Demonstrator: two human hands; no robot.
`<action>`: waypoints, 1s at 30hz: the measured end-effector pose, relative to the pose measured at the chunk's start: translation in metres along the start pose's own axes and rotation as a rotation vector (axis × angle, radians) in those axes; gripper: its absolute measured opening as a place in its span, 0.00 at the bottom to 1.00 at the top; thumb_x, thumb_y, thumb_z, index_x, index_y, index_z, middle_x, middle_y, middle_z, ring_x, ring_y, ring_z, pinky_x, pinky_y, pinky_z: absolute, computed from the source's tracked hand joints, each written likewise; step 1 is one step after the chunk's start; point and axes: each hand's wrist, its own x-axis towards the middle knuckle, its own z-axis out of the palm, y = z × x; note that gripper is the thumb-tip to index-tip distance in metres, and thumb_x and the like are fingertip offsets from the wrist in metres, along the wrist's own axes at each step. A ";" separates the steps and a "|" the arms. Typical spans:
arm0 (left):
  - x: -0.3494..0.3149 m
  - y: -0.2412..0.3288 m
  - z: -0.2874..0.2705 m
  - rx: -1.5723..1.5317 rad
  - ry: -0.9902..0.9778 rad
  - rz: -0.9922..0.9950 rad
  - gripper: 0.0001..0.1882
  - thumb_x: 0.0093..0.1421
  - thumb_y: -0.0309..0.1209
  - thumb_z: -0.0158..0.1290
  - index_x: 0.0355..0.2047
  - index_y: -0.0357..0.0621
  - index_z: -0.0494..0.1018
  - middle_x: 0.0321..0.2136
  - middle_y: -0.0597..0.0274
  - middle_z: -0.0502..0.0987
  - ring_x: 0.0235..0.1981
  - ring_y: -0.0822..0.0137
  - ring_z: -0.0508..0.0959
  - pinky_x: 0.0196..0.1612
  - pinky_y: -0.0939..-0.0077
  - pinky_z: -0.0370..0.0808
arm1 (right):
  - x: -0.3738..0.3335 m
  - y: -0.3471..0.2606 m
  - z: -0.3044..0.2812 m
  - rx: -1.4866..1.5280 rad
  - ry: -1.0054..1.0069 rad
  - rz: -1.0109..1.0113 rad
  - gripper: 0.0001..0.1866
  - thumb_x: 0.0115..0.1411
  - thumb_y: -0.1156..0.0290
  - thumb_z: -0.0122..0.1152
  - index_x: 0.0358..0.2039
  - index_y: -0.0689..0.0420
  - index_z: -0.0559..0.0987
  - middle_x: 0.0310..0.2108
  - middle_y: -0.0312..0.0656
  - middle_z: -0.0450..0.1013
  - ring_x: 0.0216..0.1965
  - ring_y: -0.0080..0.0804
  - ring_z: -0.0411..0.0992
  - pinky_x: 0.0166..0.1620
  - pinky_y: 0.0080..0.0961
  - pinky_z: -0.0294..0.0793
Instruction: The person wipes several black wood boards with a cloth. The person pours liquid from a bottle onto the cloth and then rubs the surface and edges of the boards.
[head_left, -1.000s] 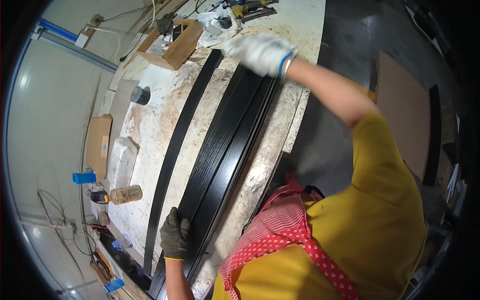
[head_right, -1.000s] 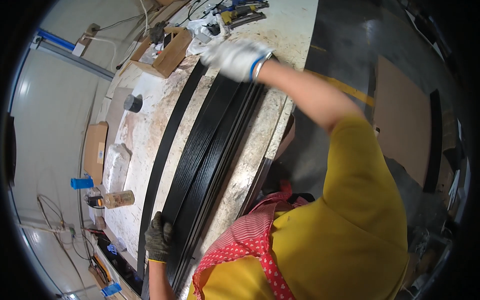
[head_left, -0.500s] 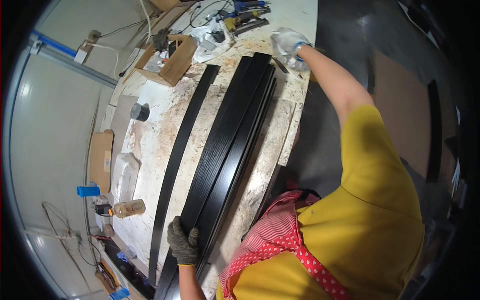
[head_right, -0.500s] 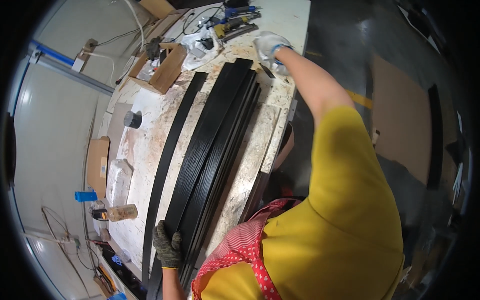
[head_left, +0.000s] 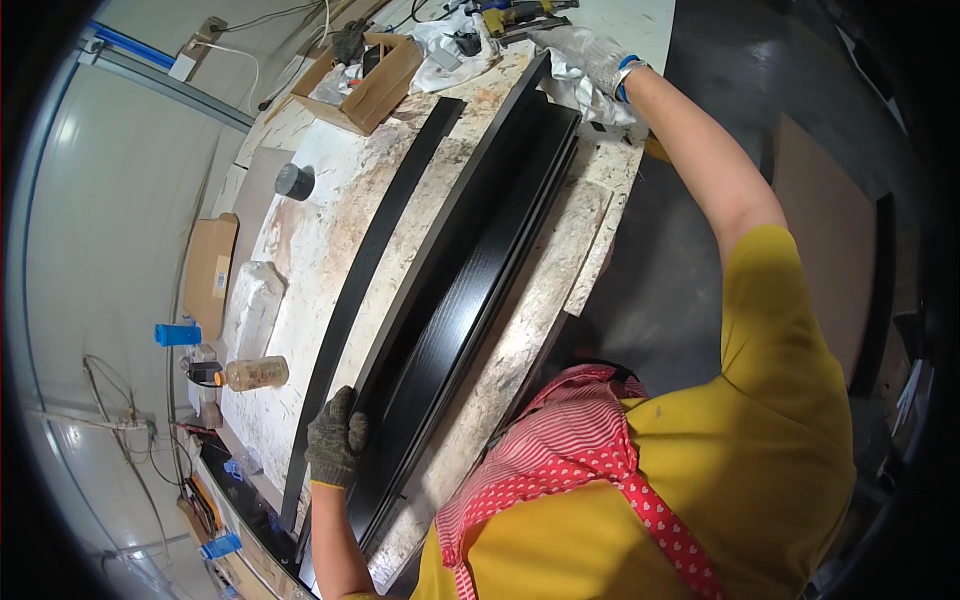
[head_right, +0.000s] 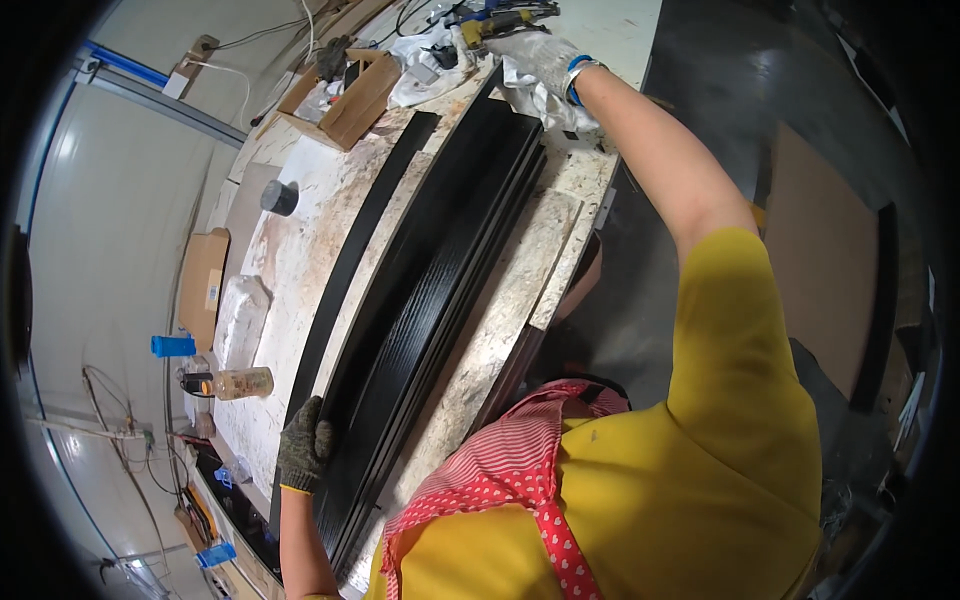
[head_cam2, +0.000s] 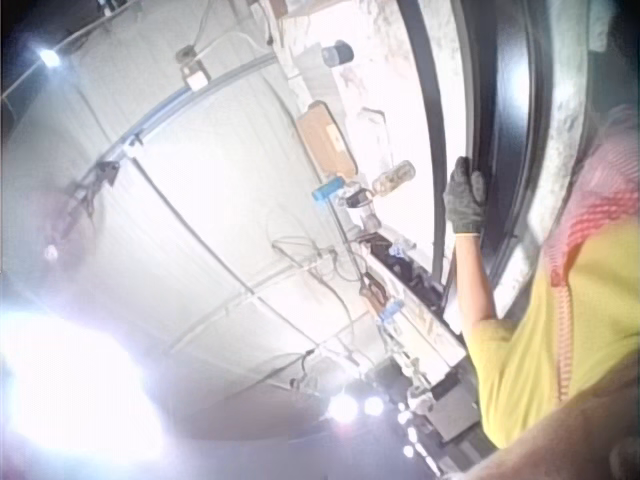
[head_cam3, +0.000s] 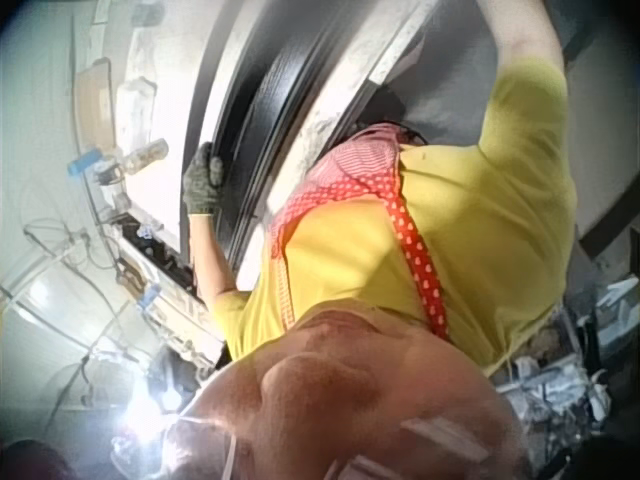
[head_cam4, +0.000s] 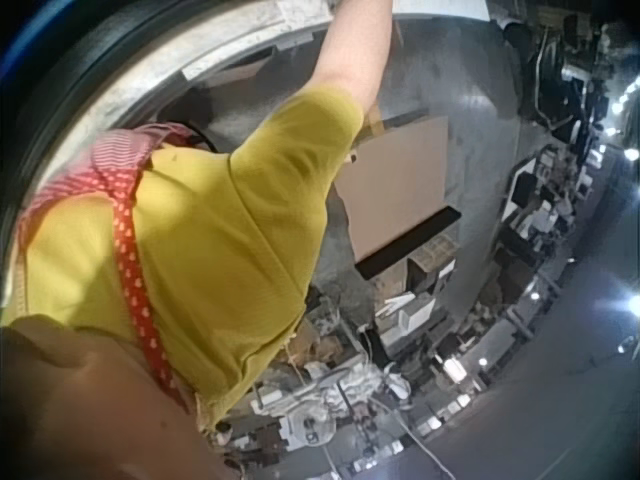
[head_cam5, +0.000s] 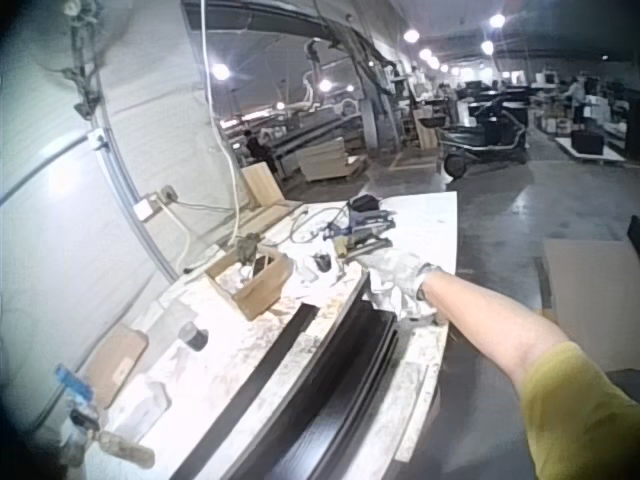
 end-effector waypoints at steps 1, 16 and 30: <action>0.002 0.000 0.001 0.003 0.002 -0.005 0.25 0.61 0.43 0.54 0.54 0.42 0.71 0.45 0.43 0.77 0.45 0.42 0.76 0.51 0.55 0.72 | 0.006 -0.004 0.006 -0.334 0.053 -0.205 0.21 0.68 0.56 0.47 0.52 0.57 0.75 0.42 0.43 0.77 0.41 0.33 0.76 0.44 0.23 0.76; 0.000 0.038 -0.068 -0.311 -0.552 -0.501 0.18 0.59 0.36 0.59 0.46 0.39 0.77 0.35 0.50 0.82 0.37 0.61 0.81 0.43 0.69 0.74 | -0.020 -0.041 -0.020 0.013 0.207 0.232 0.20 0.55 0.68 0.57 0.49 0.54 0.75 0.47 0.45 0.73 0.45 0.41 0.74 0.49 0.33 0.74; -0.013 0.014 -0.043 -0.097 -0.528 -0.264 0.24 0.64 0.50 0.46 0.52 0.49 0.73 0.39 0.43 0.79 0.41 0.43 0.78 0.47 0.54 0.72 | -0.022 -0.098 0.114 -0.293 -0.154 -0.298 0.13 0.65 0.64 0.43 0.33 0.56 0.75 0.27 0.39 0.72 0.25 0.30 0.69 0.33 0.29 0.74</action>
